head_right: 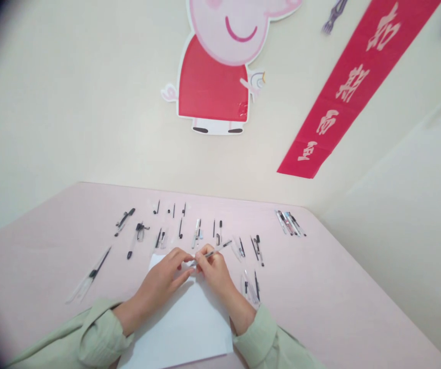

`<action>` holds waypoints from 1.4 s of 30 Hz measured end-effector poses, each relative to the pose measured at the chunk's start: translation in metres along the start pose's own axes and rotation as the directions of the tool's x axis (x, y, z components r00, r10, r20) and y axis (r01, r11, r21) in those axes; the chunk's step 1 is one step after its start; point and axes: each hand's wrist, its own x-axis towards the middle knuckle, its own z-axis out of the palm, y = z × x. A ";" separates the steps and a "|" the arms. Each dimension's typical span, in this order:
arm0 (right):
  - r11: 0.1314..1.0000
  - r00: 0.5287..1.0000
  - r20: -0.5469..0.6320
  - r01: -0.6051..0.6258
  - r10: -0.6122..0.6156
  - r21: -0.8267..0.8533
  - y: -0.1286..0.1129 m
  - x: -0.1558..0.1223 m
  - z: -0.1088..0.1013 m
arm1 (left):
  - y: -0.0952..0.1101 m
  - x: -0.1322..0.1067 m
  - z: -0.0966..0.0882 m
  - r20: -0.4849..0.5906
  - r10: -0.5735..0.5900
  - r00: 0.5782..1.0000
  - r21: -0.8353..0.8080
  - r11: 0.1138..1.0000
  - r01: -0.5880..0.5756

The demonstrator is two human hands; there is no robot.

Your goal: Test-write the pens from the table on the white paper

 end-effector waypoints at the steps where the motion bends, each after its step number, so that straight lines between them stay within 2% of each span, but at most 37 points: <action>1: 1.000 1.000 0.026 0.009 -0.009 0.001 -0.002 -0.001 0.002 | -0.001 0.000 0.000 -0.001 0.026 1.000 -0.019 0.999 -0.026; 4: 0.999 0.999 0.026 0.022 -0.023 0.034 -0.005 -0.001 0.003 | -0.002 0.001 0.000 -0.010 0.038 0.999 -0.021 0.999 -0.039; 6: 0.984 1.000 -0.012 -0.010 0.013 0.178 -0.006 0.001 0.001 | -0.002 0.001 -0.001 -0.020 0.012 1.000 0.003 1.000 -0.012; 8: 0.909 0.995 -0.022 -0.084 0.102 0.408 -0.007 0.003 -0.004 | -0.003 0.001 -0.002 -0.032 -0.023 0.999 0.026 0.999 0.023; 10: 0.791 0.980 0.015 -0.169 0.199 0.588 -0.010 0.006 -0.008 | -0.004 0.002 -0.003 -0.049 -0.053 0.997 0.034 0.998 0.054; 13: 0.687 0.957 0.060 -0.246 0.283 0.684 -0.015 0.008 -0.013 | -0.006 0.002 -0.001 -0.070 -0.085 0.994 0.014 0.996 0.086; 19: 0.624 0.952 0.075 -0.253 0.298 0.740 -0.014 0.008 -0.013 | -0.007 0.003 -0.001 -0.074 -0.122 0.990 -0.027 0.992 0.120; 31: 0.652 0.960 0.054 -0.228 0.276 0.724 -0.011 0.009 -0.011 | -0.009 0.003 0.000 -0.079 -0.128 0.989 -0.052 0.991 0.124; 42: 0.600 0.955 0.061 -0.231 0.290 0.766 -0.013 0.009 -0.011 | -0.007 0.003 0.000 -0.082 -0.126 0.989 -0.044 0.991 0.123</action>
